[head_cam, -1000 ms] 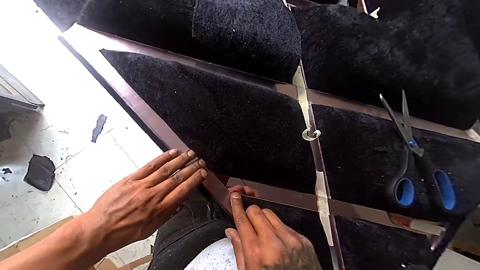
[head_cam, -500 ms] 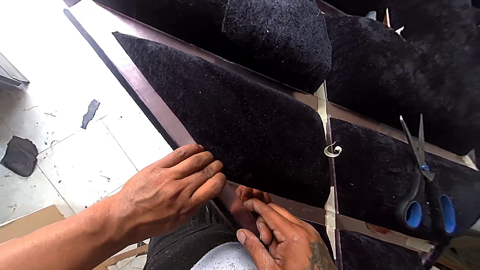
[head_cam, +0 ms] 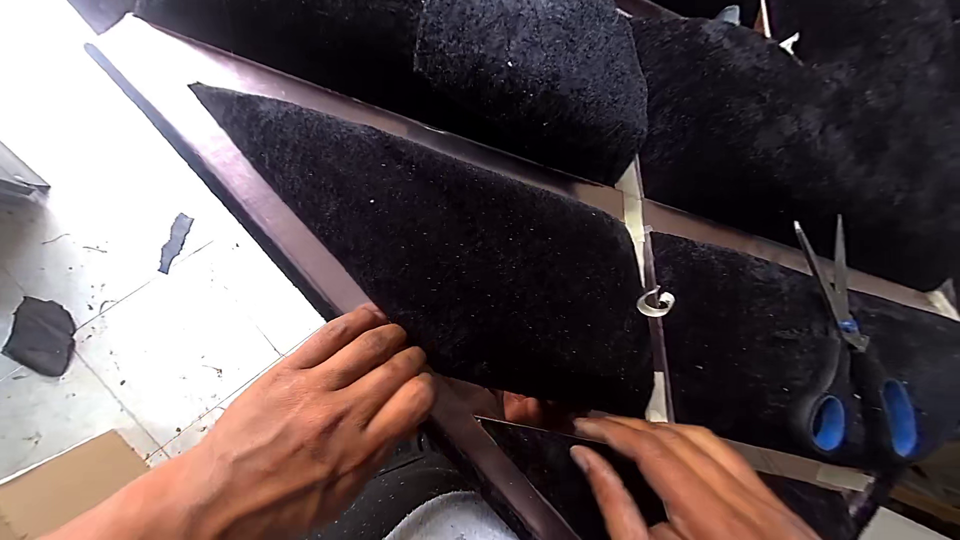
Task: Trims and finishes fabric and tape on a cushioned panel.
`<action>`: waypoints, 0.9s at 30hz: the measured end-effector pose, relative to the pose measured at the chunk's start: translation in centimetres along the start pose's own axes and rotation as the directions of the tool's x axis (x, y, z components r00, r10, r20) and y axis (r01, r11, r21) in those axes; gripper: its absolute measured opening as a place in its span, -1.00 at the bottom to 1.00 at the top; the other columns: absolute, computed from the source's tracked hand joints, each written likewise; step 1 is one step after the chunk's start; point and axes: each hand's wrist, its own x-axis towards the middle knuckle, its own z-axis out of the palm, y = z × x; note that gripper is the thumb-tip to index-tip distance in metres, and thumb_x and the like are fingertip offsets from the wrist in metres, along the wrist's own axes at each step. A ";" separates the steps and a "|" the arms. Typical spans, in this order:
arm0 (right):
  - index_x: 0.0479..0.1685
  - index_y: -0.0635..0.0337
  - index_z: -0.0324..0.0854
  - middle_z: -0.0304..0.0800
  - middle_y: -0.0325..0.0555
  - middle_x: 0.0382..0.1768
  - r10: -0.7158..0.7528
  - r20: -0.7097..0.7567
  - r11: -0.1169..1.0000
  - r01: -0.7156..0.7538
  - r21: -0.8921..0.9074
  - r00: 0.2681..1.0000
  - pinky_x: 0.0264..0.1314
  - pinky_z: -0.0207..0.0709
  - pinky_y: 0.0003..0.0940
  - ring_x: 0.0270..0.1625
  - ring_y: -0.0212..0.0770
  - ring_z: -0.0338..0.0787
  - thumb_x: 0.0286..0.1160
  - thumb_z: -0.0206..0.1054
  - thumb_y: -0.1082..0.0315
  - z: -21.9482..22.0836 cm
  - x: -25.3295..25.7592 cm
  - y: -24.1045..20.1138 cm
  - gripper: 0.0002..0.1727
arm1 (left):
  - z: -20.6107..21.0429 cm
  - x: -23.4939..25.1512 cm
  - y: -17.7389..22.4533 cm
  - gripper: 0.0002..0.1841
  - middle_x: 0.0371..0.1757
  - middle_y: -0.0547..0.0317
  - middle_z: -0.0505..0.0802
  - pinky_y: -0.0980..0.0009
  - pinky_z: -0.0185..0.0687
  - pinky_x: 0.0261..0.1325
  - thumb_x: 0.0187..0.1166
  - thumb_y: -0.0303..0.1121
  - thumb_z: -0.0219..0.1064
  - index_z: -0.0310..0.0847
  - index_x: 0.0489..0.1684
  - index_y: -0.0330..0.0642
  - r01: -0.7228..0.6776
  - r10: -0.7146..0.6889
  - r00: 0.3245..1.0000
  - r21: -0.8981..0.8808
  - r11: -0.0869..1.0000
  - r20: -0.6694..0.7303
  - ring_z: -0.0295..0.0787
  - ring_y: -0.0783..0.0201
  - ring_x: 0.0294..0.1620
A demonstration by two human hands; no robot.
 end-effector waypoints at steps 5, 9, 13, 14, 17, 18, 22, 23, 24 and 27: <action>-0.30 -0.12 0.83 0.87 -0.37 -0.28 -0.070 -0.101 0.963 0.040 -0.268 0.992 -0.14 0.67 -0.27 -0.10 -0.26 0.82 0.43 0.43 -0.06 -1.0 -0.8 7.7 -0.74 | -0.8 0.3 2.1 -0.71 0.16 0.14 0.90 0.01 0.51 0.55 0.74 -0.08 0.26 0.76 0.08 -0.05 0.179 -0.173 0.982 -0.085 0.980 0.077 0.75 0.06 0.38; -0.40 -0.08 0.72 0.74 -0.36 -0.37 -0.170 -0.001 0.946 0.163 -0.280 0.985 -0.32 0.61 -0.31 -0.22 -0.25 0.75 0.46 0.38 -0.09 -1.5 -0.8 9.8 -0.69 | 0.0 2.6 4.3 -0.81 -0.21 0.07 0.90 -0.01 0.67 0.27 0.71 -0.22 0.32 0.75 -0.11 -0.13 0.098 -0.092 0.994 -0.106 0.989 0.059 0.86 0.02 -0.06; -0.46 -0.08 0.62 0.58 -0.35 -0.44 -0.245 0.061 0.933 0.252 -0.258 0.968 -0.51 0.45 -0.36 -0.37 -0.28 0.64 0.37 0.41 -0.02 -1.9 0.6 9.4 -0.74 | 1.4 5.5 4.9 -0.71 -0.57 0.17 0.70 0.09 0.56 -0.32 0.74 -0.10 0.19 0.65 -0.29 -0.06 0.092 -0.088 0.989 -0.024 0.995 0.118 0.68 0.09 -0.51; -0.46 -0.09 0.61 0.56 -0.36 -0.44 -0.248 0.074 0.933 0.258 -0.252 0.966 -0.52 0.43 -0.37 -0.37 -0.28 0.63 0.33 0.43 0.00 -2.0 0.9 9.3 -0.76 | 1.5 6.0 5.0 -0.71 -0.60 0.21 0.66 0.11 0.52 -0.41 0.70 -0.07 0.21 0.63 -0.34 -0.03 0.111 -0.107 0.983 -0.017 0.994 0.148 0.65 0.11 -0.56; -0.47 -0.09 0.59 0.54 -0.35 -0.44 -0.262 0.096 0.929 0.278 -0.244 0.960 -0.57 0.39 -0.38 -0.38 -0.28 0.62 0.25 0.43 0.08 -2.1 1.6 8.7 -0.81 | 1.3 7.0 5.0 -0.75 -0.63 0.35 0.64 0.17 0.47 -0.47 0.51 -0.01 0.39 0.62 -0.44 0.10 0.148 -0.143 0.964 -0.008 0.989 0.225 0.63 0.23 -0.60; -0.49 -0.09 0.57 0.52 -0.34 -0.43 -0.269 0.105 0.928 0.287 -0.239 0.957 -0.59 0.36 -0.38 -0.39 -0.28 0.61 0.23 0.43 0.10 -2.1 1.8 8.7 -0.82 | 1.1 7.3 5.0 -0.77 -0.63 0.37 0.64 0.18 0.47 -0.47 0.47 -0.03 0.44 0.62 -0.46 0.12 0.151 -0.144 0.958 -0.009 0.989 0.247 0.63 0.25 -0.60; -0.48 -0.09 0.58 0.53 -0.39 -0.42 -0.299 0.160 0.926 0.327 -0.190 0.941 -0.52 0.45 -0.39 -0.37 -0.32 0.63 0.05 0.50 0.14 -2.5 2.8 8.5 -0.81 | 0.8 7.8 4.6 -0.77 -0.68 0.42 0.61 0.20 0.43 -0.52 0.44 -0.15 0.46 0.55 -0.59 0.17 0.194 -0.182 0.936 -0.007 0.981 0.302 0.61 0.31 -0.64; -0.49 -0.08 0.57 0.52 -0.37 -0.43 -0.307 0.154 0.925 0.332 -0.182 0.939 -0.54 0.42 -0.38 -0.39 -0.32 0.61 0.04 0.49 0.15 -2.4 3.0 8.5 -0.81 | 0.9 7.8 4.5 -0.77 -0.69 0.44 0.60 0.22 0.41 -0.53 0.44 -0.14 0.46 0.54 -0.60 0.18 0.196 -0.187 0.933 0.001 0.981 0.306 0.60 0.33 -0.65; -0.48 -0.07 0.57 0.51 -0.34 -0.42 -0.302 0.156 0.927 0.328 -0.180 0.940 -0.56 0.38 -0.37 -0.40 -0.30 0.60 0.09 0.49 0.14 -2.3 3.1 8.5 -0.81 | 0.9 7.7 4.5 -0.76 -0.69 0.46 0.58 0.24 0.41 -0.53 0.45 -0.12 0.45 0.53 -0.59 0.20 0.200 -0.195 0.929 0.015 0.980 0.313 0.58 0.36 -0.65; -0.44 -0.08 0.59 0.55 -0.30 -0.35 -0.303 0.190 0.922 0.338 -0.191 0.934 -0.56 0.41 -0.36 -0.37 -0.28 0.63 0.23 0.47 0.07 -2.3 3.5 8.5 -0.79 | 0.9 7.7 4.4 -0.74 -0.71 0.46 0.55 0.24 0.39 -0.55 0.46 -0.10 0.45 0.51 -0.61 0.21 0.214 -0.209 0.925 0.017 0.977 0.316 0.55 0.36 -0.67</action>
